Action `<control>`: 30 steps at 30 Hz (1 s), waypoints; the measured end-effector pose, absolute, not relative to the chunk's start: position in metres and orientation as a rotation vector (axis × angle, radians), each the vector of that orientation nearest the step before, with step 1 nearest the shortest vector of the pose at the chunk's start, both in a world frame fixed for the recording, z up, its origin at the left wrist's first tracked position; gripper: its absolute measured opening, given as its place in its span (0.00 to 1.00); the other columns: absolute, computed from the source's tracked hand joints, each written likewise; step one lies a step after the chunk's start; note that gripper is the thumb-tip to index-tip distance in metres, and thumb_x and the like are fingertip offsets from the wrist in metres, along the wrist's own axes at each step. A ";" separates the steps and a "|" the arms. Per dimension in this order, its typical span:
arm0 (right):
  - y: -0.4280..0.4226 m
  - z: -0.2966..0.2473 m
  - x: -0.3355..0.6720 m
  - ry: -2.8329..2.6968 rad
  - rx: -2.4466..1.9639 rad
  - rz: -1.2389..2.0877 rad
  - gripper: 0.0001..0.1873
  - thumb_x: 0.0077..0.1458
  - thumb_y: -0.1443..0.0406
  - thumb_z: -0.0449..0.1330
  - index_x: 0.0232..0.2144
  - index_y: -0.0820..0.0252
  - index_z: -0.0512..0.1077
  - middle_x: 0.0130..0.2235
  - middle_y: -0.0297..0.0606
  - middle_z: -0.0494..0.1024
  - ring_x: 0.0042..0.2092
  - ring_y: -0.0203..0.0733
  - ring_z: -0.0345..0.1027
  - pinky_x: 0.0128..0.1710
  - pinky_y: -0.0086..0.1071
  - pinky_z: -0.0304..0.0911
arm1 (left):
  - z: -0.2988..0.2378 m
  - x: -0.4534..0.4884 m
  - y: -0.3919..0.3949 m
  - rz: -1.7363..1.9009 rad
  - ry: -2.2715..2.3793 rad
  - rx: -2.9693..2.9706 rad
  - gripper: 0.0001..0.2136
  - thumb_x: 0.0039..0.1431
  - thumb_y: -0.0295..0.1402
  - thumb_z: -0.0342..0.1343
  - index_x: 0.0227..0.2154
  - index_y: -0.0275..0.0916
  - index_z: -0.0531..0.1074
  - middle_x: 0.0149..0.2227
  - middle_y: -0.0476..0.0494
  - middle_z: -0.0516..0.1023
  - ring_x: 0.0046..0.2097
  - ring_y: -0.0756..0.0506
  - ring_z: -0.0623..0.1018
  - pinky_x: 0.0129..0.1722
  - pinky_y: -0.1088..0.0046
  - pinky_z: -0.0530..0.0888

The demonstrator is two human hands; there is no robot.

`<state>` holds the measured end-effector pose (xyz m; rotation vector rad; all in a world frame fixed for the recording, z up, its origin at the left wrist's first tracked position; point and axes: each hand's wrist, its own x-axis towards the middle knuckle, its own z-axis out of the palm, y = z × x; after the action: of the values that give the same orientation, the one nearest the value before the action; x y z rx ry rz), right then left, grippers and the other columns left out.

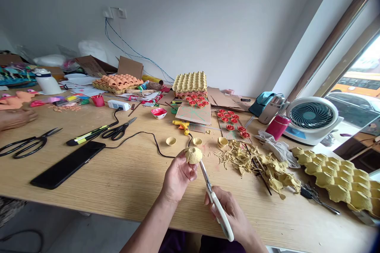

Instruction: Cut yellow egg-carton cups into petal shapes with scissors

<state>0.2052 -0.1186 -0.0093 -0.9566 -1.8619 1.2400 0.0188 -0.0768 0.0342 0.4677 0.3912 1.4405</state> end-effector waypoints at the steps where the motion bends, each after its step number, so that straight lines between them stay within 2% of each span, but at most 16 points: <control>1: -0.119 -0.009 0.205 -1.862 -0.956 1.234 0.23 0.62 0.46 0.53 0.32 0.59 0.71 0.28 0.35 0.68 0.28 0.37 0.58 0.26 0.31 0.54 | 0.034 0.019 -0.077 1.425 0.390 0.454 0.11 0.45 0.32 0.64 0.33 0.37 0.75 0.27 0.48 0.75 0.24 0.52 0.71 0.17 0.81 0.64; 5: -0.120 -0.004 0.201 -1.885 -0.997 1.103 0.17 0.62 0.53 0.55 0.29 0.59 0.70 0.30 0.37 0.69 0.33 0.41 0.61 0.32 0.33 0.58 | 0.031 0.019 -0.074 1.380 0.394 0.416 0.12 0.45 0.34 0.66 0.33 0.37 0.74 0.28 0.47 0.76 0.24 0.52 0.71 0.17 0.81 0.64; 10: -0.118 -0.005 0.196 -1.912 -1.047 0.821 0.15 0.62 0.60 0.54 0.24 0.57 0.60 0.28 0.35 0.66 0.36 0.43 0.59 0.37 0.35 0.58 | 0.025 0.022 -0.079 1.280 0.358 0.400 0.17 0.44 0.40 0.71 0.32 0.36 0.75 0.30 0.48 0.74 0.25 0.54 0.68 0.15 0.84 0.59; 16: -0.116 -0.011 0.196 -1.982 -1.004 0.605 0.16 0.62 0.63 0.53 0.24 0.55 0.53 0.25 0.31 0.60 0.33 0.41 0.56 0.38 0.35 0.56 | 0.028 0.031 -0.091 1.361 0.477 0.509 0.11 0.49 0.33 0.70 0.31 0.36 0.74 0.29 0.50 0.71 0.28 0.56 0.68 0.19 0.86 0.61; 21: -0.117 -0.011 0.196 -2.002 -0.991 0.628 0.15 0.63 0.63 0.52 0.25 0.55 0.53 0.25 0.31 0.60 0.34 0.42 0.56 0.39 0.36 0.56 | 0.036 0.037 -0.095 1.440 0.575 0.528 0.13 0.47 0.34 0.70 0.32 0.38 0.74 0.28 0.52 0.70 0.27 0.56 0.67 0.19 0.85 0.61; 30: -0.117 -0.004 0.197 -1.978 -0.965 0.787 0.15 0.63 0.59 0.53 0.25 0.55 0.58 0.26 0.32 0.61 0.37 0.45 0.59 0.46 0.40 0.58 | 0.037 0.041 -0.100 1.508 0.697 0.711 0.12 0.51 0.38 0.67 0.34 0.38 0.76 0.29 0.50 0.72 0.28 0.54 0.68 0.20 0.84 0.62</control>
<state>0.1968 -0.1174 -0.0036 -0.9655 -1.9779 0.7874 0.0408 -0.1001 0.0372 0.7112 0.6972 1.5083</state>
